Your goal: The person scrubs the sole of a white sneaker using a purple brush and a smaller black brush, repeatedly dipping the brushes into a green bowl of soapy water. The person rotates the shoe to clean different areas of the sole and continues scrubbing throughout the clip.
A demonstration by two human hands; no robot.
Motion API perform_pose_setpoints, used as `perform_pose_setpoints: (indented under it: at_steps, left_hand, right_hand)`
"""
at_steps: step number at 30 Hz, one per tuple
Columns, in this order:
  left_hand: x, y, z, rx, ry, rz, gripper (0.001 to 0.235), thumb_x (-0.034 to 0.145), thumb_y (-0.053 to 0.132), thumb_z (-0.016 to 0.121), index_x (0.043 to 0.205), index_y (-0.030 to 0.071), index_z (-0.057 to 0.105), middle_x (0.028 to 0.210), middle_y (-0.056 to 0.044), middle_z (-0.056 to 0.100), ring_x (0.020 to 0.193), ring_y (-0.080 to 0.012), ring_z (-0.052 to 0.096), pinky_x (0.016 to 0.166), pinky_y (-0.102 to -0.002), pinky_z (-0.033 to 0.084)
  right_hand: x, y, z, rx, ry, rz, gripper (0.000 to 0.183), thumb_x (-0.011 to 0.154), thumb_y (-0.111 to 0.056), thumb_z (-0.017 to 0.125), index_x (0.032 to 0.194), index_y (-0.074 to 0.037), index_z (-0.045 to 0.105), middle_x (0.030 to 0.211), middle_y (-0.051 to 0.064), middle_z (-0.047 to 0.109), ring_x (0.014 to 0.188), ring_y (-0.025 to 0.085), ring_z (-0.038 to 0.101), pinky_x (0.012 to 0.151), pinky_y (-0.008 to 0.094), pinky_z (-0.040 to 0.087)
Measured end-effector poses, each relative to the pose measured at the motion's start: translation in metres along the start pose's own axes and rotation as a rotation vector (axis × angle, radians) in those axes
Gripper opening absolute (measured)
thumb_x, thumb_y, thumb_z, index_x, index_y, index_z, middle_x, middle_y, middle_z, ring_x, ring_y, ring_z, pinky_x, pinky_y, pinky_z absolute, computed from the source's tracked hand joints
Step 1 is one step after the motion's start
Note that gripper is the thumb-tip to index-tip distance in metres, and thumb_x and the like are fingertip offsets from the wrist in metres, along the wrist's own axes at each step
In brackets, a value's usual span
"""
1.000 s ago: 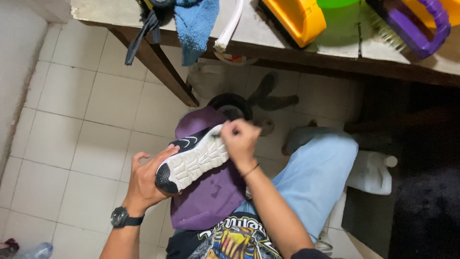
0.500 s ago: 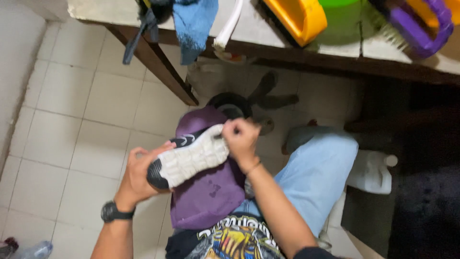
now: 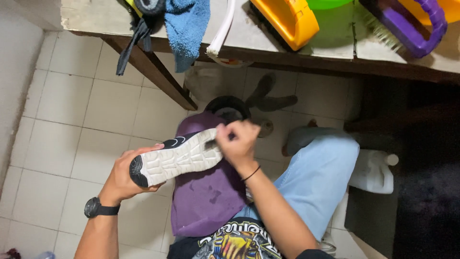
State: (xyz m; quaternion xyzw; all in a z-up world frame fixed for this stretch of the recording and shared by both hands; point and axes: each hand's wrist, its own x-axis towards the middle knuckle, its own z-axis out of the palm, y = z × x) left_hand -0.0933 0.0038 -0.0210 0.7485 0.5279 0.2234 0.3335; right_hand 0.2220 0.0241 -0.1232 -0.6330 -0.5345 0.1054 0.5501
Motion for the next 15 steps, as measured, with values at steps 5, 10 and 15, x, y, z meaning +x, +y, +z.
perform_pose_setpoints:
  at_steps: [5,10,15]
  left_hand:
    - [0.001,0.008,0.001,-0.005,-0.020,-0.015,0.094,0.033,0.035,0.100,0.123,0.021,0.074,0.112,-0.002,0.079,0.100,-0.0322,0.071,0.098,-0.045,0.052]
    - [0.005,0.011,0.004,0.011,-0.042,-0.049,0.099,0.030,0.036,0.100,0.124,0.023,0.073,0.114,0.001,0.079,0.102,-0.0303,0.071,0.098,-0.045,0.052]
    - [0.006,0.007,0.001,0.011,-0.072,-0.070,0.099,0.028,0.033,0.100,0.123,0.024,0.073,0.118,0.002,0.078,0.103,-0.0315,0.070,0.100,-0.046,0.051]
  right_hand:
    - [0.003,0.045,-0.006,-0.242,0.071,0.000,0.027,0.079,-0.025,0.085,0.067,-0.022,0.061,0.058,-0.004,0.060,0.062,0.022,0.064,0.069,0.036,0.043]
    - [-0.006,0.005,0.006,0.018,-0.026,0.018,0.028,0.081,-0.013,0.077,0.059,-0.018,0.060,0.053,0.000,0.061,0.055,0.027,0.064,0.064,0.033,0.048]
    - [0.007,-0.008,-0.018,-0.249,0.075,0.000,0.026,0.076,-0.022,0.085,0.066,-0.021,0.061,0.056,-0.003,0.060,0.060,0.023,0.064,0.070,0.035,0.045]
